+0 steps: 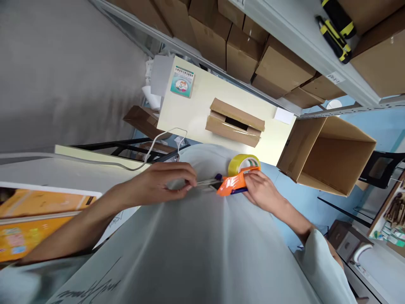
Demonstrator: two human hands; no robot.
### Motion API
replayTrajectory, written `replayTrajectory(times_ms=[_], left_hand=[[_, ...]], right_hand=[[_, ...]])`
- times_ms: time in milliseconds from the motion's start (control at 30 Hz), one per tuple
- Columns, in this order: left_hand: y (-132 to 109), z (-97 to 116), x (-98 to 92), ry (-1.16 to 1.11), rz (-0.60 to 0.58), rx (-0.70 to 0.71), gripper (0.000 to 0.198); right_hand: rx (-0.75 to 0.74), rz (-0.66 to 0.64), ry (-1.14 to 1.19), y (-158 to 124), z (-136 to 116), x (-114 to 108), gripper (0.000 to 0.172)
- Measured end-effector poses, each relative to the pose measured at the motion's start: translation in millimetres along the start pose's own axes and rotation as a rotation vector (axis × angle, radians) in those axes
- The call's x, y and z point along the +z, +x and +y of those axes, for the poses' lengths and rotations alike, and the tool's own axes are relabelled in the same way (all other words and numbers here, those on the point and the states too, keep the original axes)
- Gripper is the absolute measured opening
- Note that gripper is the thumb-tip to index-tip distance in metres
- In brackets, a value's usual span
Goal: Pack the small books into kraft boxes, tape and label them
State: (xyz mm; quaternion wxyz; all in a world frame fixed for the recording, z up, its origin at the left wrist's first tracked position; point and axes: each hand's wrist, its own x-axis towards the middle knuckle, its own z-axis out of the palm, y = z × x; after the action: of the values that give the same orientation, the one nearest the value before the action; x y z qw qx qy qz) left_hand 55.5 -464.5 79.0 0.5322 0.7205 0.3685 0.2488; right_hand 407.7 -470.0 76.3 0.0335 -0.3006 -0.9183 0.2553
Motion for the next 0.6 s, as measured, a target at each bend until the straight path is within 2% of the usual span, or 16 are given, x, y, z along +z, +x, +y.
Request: replayTrajectory(times_ms=[100, 200, 300, 400, 500, 600], left_hand=[[1.1, 5.2, -8.2, -0.034, 0.028, -0.033, 0.017], [10.4, 13.5, -14.6, -0.059, 0.063, -0.077, 0.005], [24.3, 15.1, -18.3, -0.108, 0.235, -0.183, 0.017], [39.9, 7.2, -23.0, -0.249, 0.38, -0.369, 0.026], [53.5, -3.1, -27.7, -0.365, 0.435, -0.532, 0.03], [61.0, -9.3, -28.1, -0.405, 0.416, -0.617, 0.03]], right_hand=[[0.004, -0.012, 0.015, -1.9, 10.5, -3.3, 0.02], [0.015, -0.012, 0.052, 6.2, 17.0, -11.0, 0.02], [0.078, 0.028, 0.081, 19.4, 21.7, -24.7, 0.022], [0.213, 0.036, 0.114, 33.3, 27.7, -39.5, 0.034], [0.349, -0.045, 0.166, 46.0, 34.5, -51.7, 0.053], [0.424, -0.187, 0.251, 54.8, 39.0, -62.8, 0.065]])
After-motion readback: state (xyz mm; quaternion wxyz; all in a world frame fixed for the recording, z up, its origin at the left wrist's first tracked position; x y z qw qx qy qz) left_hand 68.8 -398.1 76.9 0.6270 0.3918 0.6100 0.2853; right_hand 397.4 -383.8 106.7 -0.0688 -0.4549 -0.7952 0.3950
